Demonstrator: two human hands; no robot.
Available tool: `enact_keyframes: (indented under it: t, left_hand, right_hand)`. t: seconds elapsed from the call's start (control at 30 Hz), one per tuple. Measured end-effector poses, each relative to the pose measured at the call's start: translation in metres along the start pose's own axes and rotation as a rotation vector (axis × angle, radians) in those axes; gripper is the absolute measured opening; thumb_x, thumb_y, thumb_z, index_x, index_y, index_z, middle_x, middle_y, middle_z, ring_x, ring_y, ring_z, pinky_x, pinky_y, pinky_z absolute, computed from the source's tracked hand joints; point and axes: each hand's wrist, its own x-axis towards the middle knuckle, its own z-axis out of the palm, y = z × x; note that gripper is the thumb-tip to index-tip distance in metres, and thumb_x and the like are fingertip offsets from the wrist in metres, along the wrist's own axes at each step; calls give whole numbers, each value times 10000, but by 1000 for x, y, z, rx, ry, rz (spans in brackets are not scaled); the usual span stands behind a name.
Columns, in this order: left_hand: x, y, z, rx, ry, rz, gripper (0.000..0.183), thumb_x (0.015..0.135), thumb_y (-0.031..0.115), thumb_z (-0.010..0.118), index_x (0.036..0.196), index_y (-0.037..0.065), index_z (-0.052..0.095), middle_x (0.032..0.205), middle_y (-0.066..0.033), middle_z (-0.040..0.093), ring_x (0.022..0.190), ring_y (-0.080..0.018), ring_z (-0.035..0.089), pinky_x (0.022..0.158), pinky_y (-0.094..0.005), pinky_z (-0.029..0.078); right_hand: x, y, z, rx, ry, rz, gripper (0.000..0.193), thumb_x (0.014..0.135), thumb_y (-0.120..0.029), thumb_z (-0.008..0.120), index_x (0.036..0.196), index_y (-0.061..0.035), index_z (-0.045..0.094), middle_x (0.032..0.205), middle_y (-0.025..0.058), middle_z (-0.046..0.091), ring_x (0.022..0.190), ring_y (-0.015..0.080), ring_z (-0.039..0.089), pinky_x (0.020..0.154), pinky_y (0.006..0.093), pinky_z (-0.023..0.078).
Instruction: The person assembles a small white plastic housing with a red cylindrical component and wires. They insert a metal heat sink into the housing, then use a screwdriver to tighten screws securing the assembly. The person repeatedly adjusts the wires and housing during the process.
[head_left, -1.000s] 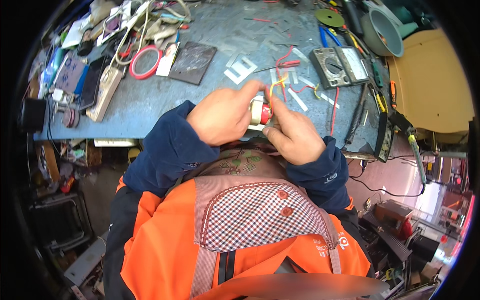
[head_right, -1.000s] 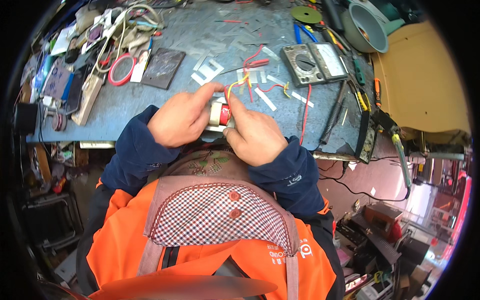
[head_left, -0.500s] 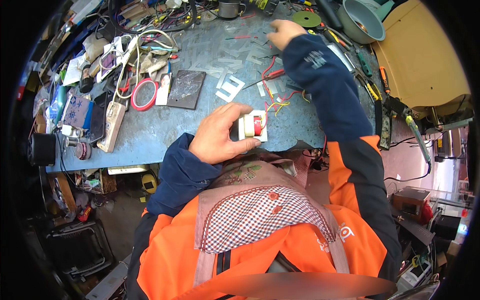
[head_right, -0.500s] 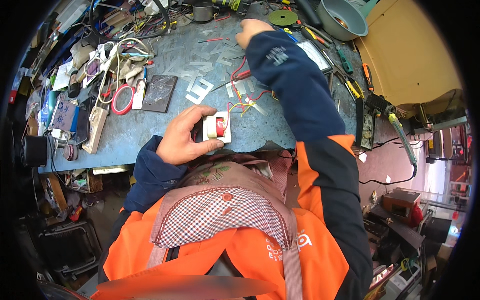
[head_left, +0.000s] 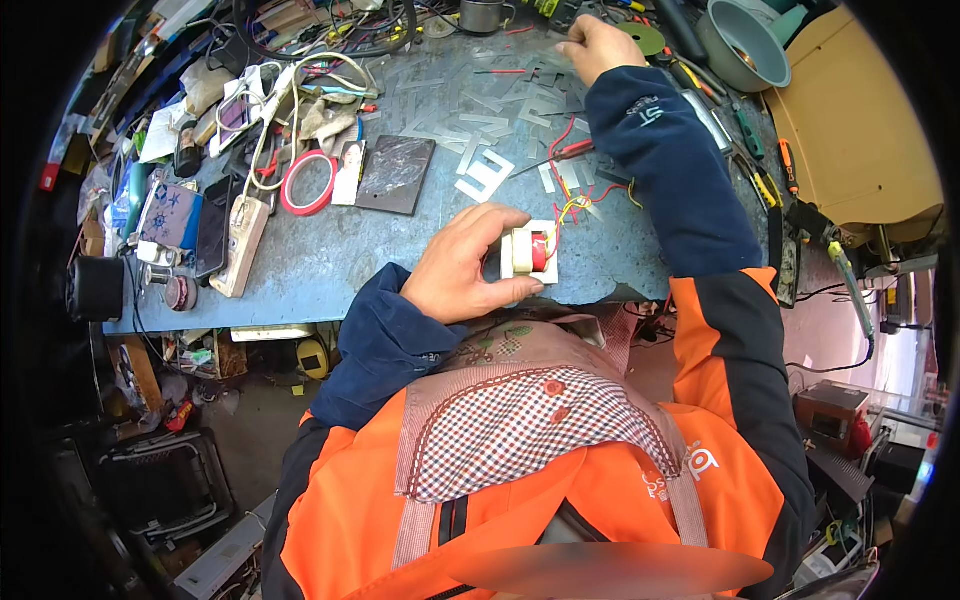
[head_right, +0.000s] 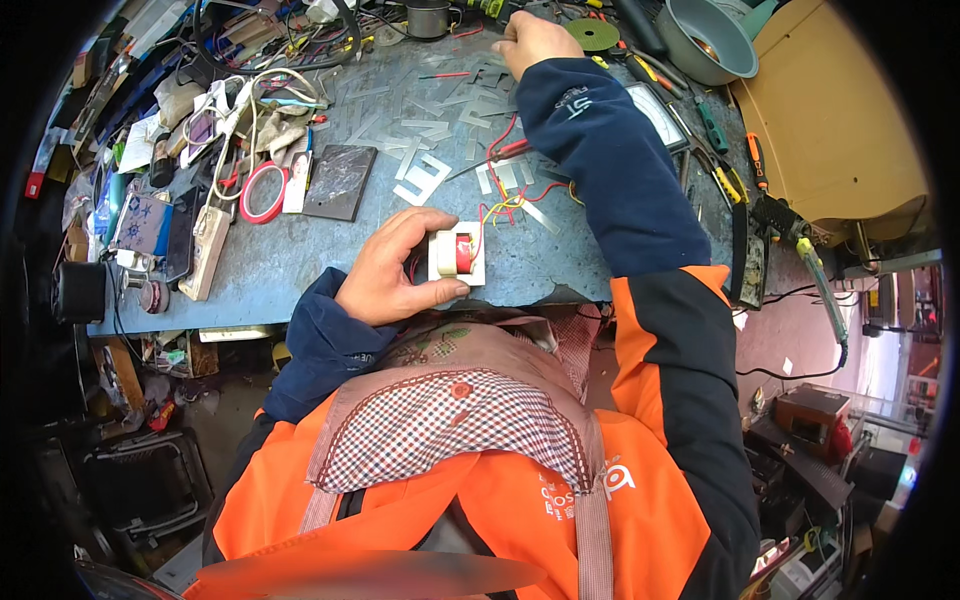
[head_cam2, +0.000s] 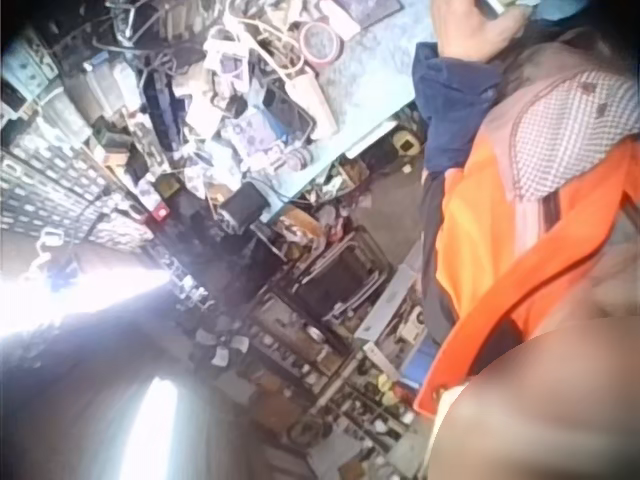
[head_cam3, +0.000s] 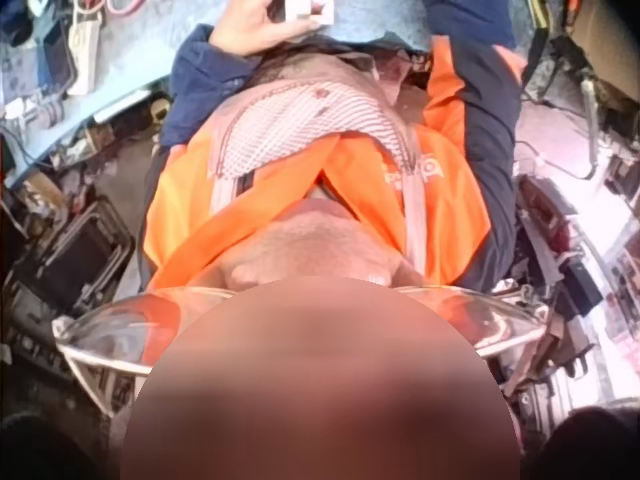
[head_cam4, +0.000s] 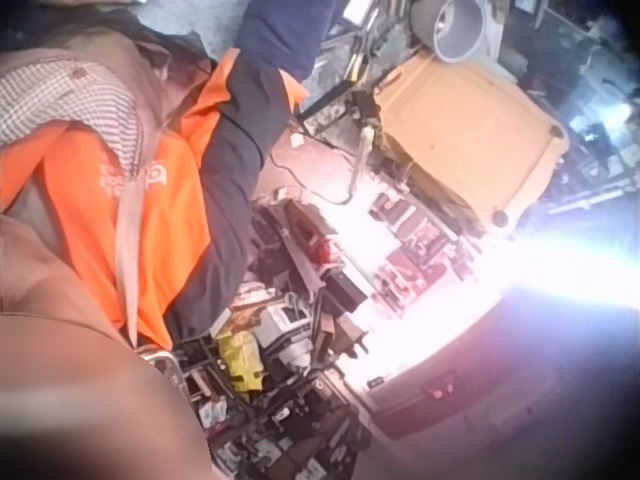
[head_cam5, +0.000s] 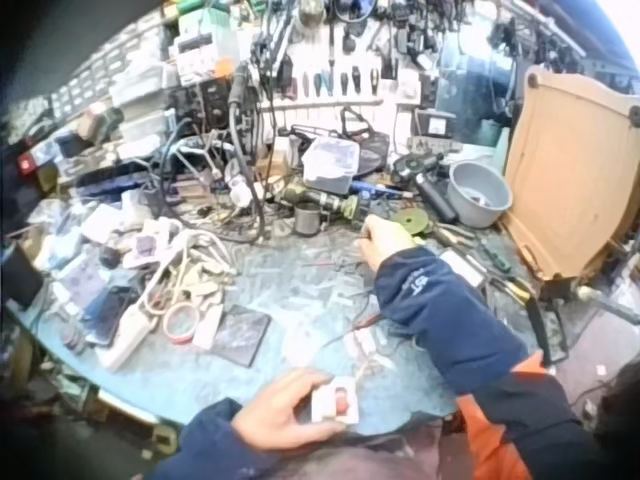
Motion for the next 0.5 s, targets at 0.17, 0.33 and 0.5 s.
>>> enact_keyframes:
  t: [0.17,0.33,0.5]
  left_hand:
    - [4,0,0,-52,-17,2,683,794,237,971,1341,-6,641,1270,-156,675,1170,-308,667,1023,-395,520]
    - [-3,-1,4,-79,-1,-75,673,802,200,971,1349,-8,637,1247,-137,667,1164,-258,662,1019,-366,516]
    - [1,2,4,-53,13,-51,683,795,287,960,1330,-12,657,1241,-186,694,1137,-350,687,980,-412,546]
  right_hand:
    - [-15,17,-21,-55,320,-254,159,984,-137,745,1059,-21,666,830,138,728,736,255,726,637,414,568]
    - [-73,-8,-53,621,44,37,151,977,-135,749,1039,-15,682,818,97,718,738,194,719,647,345,550]
    - [-194,-16,-85,1004,-377,69,334,1023,-80,686,1345,9,689,847,1,715,657,42,615,557,220,463]
